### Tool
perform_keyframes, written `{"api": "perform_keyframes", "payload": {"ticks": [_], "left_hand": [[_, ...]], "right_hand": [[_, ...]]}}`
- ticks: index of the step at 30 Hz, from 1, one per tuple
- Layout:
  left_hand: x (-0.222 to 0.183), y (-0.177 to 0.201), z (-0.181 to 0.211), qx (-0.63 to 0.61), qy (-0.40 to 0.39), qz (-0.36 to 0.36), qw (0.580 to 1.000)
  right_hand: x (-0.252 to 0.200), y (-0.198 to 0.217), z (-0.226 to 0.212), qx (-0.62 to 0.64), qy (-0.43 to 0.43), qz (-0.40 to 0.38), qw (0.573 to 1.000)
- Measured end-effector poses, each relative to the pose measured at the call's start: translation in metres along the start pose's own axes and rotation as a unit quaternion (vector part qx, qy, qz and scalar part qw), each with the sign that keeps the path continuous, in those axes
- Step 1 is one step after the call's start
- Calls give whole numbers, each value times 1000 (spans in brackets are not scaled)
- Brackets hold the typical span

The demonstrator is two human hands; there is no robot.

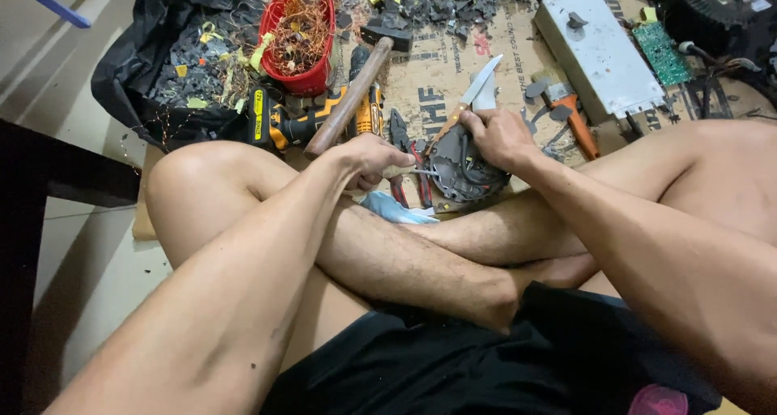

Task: The person sits on the floor and uses a screwdriver to remove screws from a black circular electronic component, then uses a hammer to strike a cylindrical copper-wound part on a metal plate. The person handles the components and tools directly, placing removed parts aside.

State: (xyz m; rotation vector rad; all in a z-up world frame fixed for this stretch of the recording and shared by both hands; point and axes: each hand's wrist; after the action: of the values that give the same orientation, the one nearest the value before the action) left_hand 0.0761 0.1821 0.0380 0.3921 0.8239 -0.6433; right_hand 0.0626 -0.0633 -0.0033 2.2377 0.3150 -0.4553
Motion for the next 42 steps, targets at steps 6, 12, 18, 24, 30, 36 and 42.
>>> {"api": "perform_keyframes", "payload": {"ticks": [6, 12, 18, 24, 30, 36, 42], "left_hand": [[-1, 1, 2, -44, 19, -17, 999], [-10, 0, 12, -95, 12, -55, 994], [7, 9, -11, -62, -4, -44, 997], [7, -56, 32, 394, -27, 211, 894], [41, -63, 12, 322, 4, 252, 913], [35, -42, -19, 69, 44, 215, 973], [8, -39, -12, -215, 28, 129, 968]], "right_hand": [[-3, 5, -3, 15, 10, -11, 1000], [11, 11, 6, 6, 4, -46, 999], [14, 12, 5, -24, -4, -72, 997], [30, -14, 46, -10, -24, 50, 998], [7, -27, 30, 61, -76, 83, 992], [3, -19, 17, 66, -86, 80, 991], [16, -21, 31, 68, -90, 87, 990]]}}
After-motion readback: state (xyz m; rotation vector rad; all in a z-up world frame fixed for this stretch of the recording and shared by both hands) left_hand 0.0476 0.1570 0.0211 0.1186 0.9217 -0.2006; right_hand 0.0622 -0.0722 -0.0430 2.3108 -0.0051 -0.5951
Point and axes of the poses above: each hand's wrist, its own x-axis towards the middle knuckle, its own y-axis out of the back of the hand, z = x × y, and after that the axes turned 12 degrees about -z, right-handed
